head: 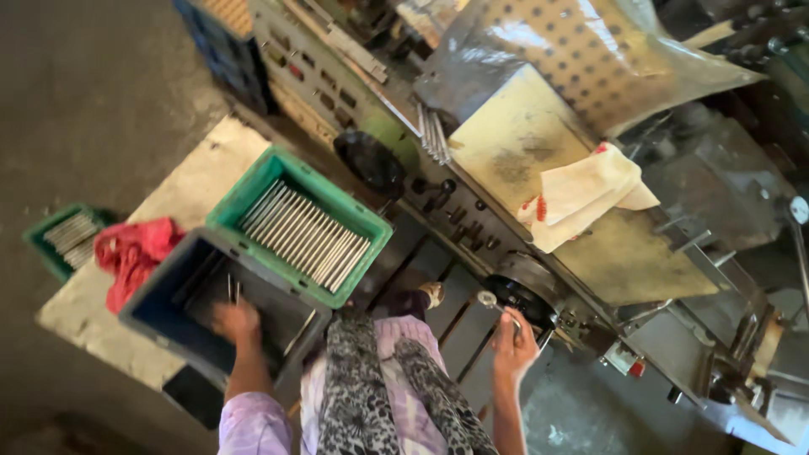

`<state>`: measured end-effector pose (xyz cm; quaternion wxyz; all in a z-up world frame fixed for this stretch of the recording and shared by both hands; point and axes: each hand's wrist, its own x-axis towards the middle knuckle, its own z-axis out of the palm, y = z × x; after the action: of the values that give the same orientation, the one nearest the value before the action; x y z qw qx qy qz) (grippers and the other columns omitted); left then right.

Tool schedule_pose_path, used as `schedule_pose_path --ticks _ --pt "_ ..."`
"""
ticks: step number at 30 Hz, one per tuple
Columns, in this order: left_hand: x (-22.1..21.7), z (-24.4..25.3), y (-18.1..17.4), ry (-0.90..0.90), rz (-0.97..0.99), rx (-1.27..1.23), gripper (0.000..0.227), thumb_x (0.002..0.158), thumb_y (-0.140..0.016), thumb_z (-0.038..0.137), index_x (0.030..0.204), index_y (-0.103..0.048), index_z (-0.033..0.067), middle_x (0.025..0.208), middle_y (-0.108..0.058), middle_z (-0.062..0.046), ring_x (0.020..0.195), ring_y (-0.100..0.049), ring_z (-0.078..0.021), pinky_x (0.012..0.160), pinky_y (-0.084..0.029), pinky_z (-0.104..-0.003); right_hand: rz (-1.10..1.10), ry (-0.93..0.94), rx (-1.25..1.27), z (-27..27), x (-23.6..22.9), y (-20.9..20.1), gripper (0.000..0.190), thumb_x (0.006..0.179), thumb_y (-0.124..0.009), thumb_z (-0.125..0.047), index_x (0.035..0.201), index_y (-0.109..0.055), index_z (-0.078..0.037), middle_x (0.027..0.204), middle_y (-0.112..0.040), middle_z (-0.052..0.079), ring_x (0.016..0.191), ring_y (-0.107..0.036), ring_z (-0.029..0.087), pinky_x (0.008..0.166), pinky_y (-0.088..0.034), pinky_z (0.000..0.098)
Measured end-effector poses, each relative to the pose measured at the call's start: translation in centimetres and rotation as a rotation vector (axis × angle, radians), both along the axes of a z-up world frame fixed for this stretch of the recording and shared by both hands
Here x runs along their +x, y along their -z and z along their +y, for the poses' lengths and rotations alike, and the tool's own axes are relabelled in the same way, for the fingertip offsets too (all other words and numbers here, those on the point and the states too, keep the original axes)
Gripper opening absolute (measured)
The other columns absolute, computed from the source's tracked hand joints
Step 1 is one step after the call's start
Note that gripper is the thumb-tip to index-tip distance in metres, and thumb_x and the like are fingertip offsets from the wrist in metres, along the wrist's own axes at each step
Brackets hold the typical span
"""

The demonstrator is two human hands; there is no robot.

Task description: The person repeatedly picks up metal rods from a green bin, grinds one end against a rotating grinding wheel, and places the finished rods into a blue bin. The process is repeated for multiple rods in a consistent sequence.

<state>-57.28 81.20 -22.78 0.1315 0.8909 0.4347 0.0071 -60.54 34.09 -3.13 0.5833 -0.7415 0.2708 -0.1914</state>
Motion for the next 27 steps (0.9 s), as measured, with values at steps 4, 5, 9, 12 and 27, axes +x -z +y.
schedule_pose_path --ticks 4,5,9,12,27 --pt "-1.8 -0.6 1.8 0.033 0.248 -0.298 0.081 0.083 -0.074 0.015 0.151 -0.036 -0.0048 0.142 -0.051 -0.030 0.126 -0.055 -0.0496 0.104 -0.047 -0.055 0.081 0.051 -0.090 -1.0 -1.3 0.0 0.023 0.096 -0.072 -0.020 0.112 -0.074 -0.003 0.066 -0.055 -0.005 0.051 -0.043 0.003 0.046 -0.035 0.0216" --pt "-1.7 -0.8 2.1 -0.003 0.280 -0.355 0.072 0.086 -0.073 0.016 0.148 -0.041 -0.0024 0.144 -0.053 -0.029 0.127 -0.057 -0.0502 0.103 -0.050 -0.057 0.084 0.050 -0.106 -1.0 -1.4 0.2 0.023 0.096 -0.071 -0.020 0.112 -0.075 -0.003 0.066 -0.055 -0.005 0.051 -0.044 0.002 0.045 -0.036 0.0214" --pt "0.1 -2.4 2.1 -0.040 0.279 -0.481 0.076 0.079 -0.083 0.027 0.136 -0.044 -0.0050 0.129 -0.059 -0.029 0.123 -0.057 -0.0457 0.100 -0.048 -0.057 0.029 0.012 -0.055 -0.5 -0.6 1.2 0.022 0.096 -0.072 -0.020 0.112 -0.075 -0.006 0.062 -0.052 -0.007 0.049 -0.044 0.002 0.044 -0.036 0.0213" --pt "0.4 -3.8 1.5 0.040 0.360 -0.618 0.047 0.092 -0.066 0.037 0.125 -0.060 0.0039 0.119 -0.067 -0.027 0.112 -0.065 -0.0454 0.095 -0.054 -0.055 0.090 0.009 -0.072 0.2 -0.8 1.7 0.022 0.095 -0.073 -0.020 0.113 -0.076 -0.007 0.060 -0.045 -0.008 0.049 -0.041 0.002 0.044 -0.034 0.0215" --pt "6.8 -10.6 -10.8 0.472 -0.730 -0.824 0.030 0.111 -0.061 0.029 0.100 -0.062 0.0014 0.075 -0.048 -0.021 0.066 -0.042 -0.0355 0.059 -0.038 -0.048 -0.124 -0.190 -0.015 4.2 2.7 0.1 0.024 0.097 -0.072 -0.020 0.113 -0.076 -0.003 0.072 -0.062 -0.007 0.060 -0.048 -0.001 0.049 -0.040 0.0199"
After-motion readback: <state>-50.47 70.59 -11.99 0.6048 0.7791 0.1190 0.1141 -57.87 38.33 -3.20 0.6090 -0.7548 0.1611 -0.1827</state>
